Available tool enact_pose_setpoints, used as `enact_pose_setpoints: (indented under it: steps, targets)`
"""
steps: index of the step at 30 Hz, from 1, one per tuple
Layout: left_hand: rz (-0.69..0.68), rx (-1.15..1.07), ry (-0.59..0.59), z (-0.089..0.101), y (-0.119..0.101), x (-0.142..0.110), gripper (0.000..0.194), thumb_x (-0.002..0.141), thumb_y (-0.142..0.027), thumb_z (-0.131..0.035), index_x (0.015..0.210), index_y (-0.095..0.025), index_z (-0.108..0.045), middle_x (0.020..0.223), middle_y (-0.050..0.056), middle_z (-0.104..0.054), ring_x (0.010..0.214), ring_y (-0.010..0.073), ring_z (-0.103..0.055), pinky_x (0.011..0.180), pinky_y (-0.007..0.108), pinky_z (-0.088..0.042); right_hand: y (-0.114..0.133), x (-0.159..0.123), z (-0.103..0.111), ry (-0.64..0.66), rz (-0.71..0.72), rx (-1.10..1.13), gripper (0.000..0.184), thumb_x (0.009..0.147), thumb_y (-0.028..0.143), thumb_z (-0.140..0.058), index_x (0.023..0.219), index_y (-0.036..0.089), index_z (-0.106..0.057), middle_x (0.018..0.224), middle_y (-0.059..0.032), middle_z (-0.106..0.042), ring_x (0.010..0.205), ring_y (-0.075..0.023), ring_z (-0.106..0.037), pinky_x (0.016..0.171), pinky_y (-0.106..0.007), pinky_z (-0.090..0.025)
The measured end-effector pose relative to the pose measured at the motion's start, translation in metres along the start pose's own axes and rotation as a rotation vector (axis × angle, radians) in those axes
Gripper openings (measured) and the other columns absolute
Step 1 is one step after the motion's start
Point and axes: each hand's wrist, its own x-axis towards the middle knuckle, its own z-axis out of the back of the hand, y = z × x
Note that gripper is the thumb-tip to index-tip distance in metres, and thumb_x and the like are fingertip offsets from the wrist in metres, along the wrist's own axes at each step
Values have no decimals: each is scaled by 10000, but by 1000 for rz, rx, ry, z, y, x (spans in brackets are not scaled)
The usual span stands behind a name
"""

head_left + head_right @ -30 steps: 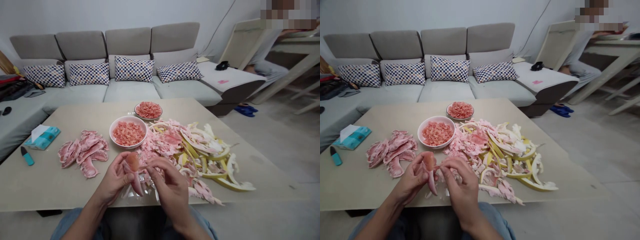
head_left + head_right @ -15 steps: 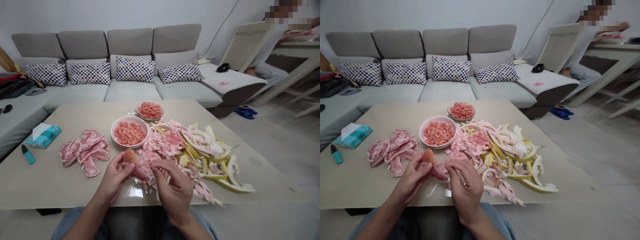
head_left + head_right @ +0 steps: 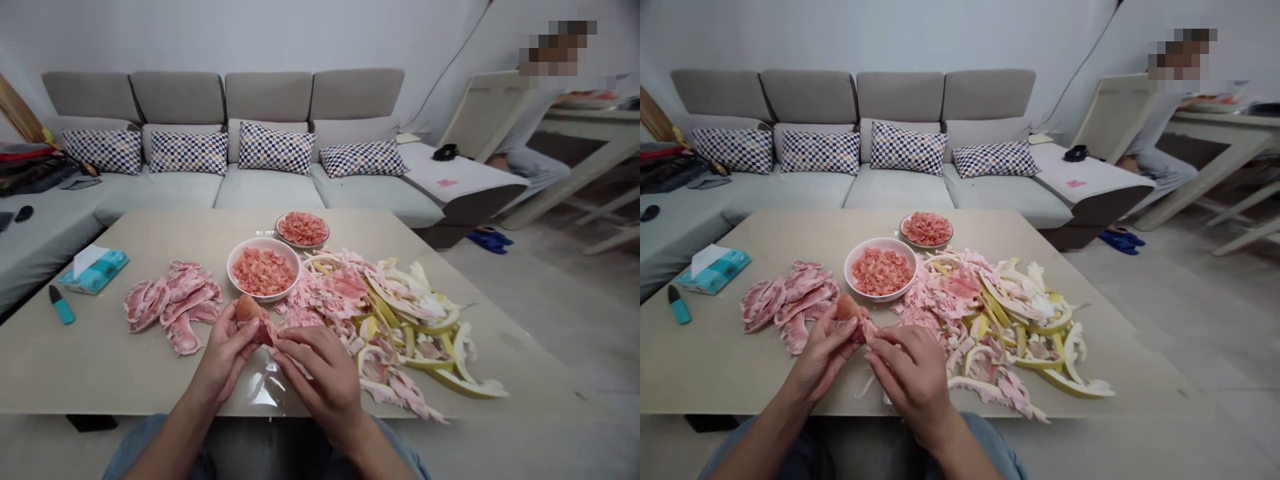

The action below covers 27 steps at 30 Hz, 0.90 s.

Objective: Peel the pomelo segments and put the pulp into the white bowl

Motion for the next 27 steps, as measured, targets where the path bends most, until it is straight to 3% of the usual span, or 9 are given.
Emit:
enact_pose_setpoints:
  steps: [6, 9, 12, 16, 27]
  targets:
    - [-34, 45, 42, -4, 2, -3, 219, 803, -185, -680, 990, -181, -566, 917, 23, -643, 805, 108, -608, 775, 237, -499, 2, -1, -4, -102, -192, 158, 104, 841, 94, -611, 841, 198, -613, 836, -34, -644, 811, -163, -617, 723, -296, -496]
    - [-31, 65, 41, -7, 3, -4, 222, 803, -191, -683, 989, -183, -564, 908, 19, -646, 788, 101, -608, 773, 225, -494, -1, -2, -7, -107, -263, 174, 230, 804, 127, -676, 1000, 199, -577, 854, -26, -615, 727, -144, -585, 662, -277, -493]
    - [-17, 58, 37, -9, 4, -4, 227, 793, -184, -693, 982, -187, -568, 900, 13, -643, 780, 96, -608, 768, 218, -495, -4, -2, -7, -54, -244, 138, 352, 811, 134, -676, 1139, 208, -572, 952, -54, -611, 791, -155, -592, 685, -279, -502]
    - [17, 14, 35, -7, 7, -1, 211, 794, -174, -688, 975, -172, -578, 895, 24, -636, 776, 100, -606, 751, 222, -504, -6, -1, -5, -45, -217, 125, 180, 850, 95, -618, 982, 213, -653, 895, -46, -622, 826, -154, -600, 706, -264, -498]
    - [22, -58, -47, 1, 12, 4, 222, 789, -175, -691, 992, -161, -601, 920, 39, -635, 783, 117, -611, 729, 241, -519, 1, 4, -3, -46, -385, 265, 82, 865, 165, -605, 834, 186, -677, 791, -40, -625, 724, -148, -579, 625, -260, -464]
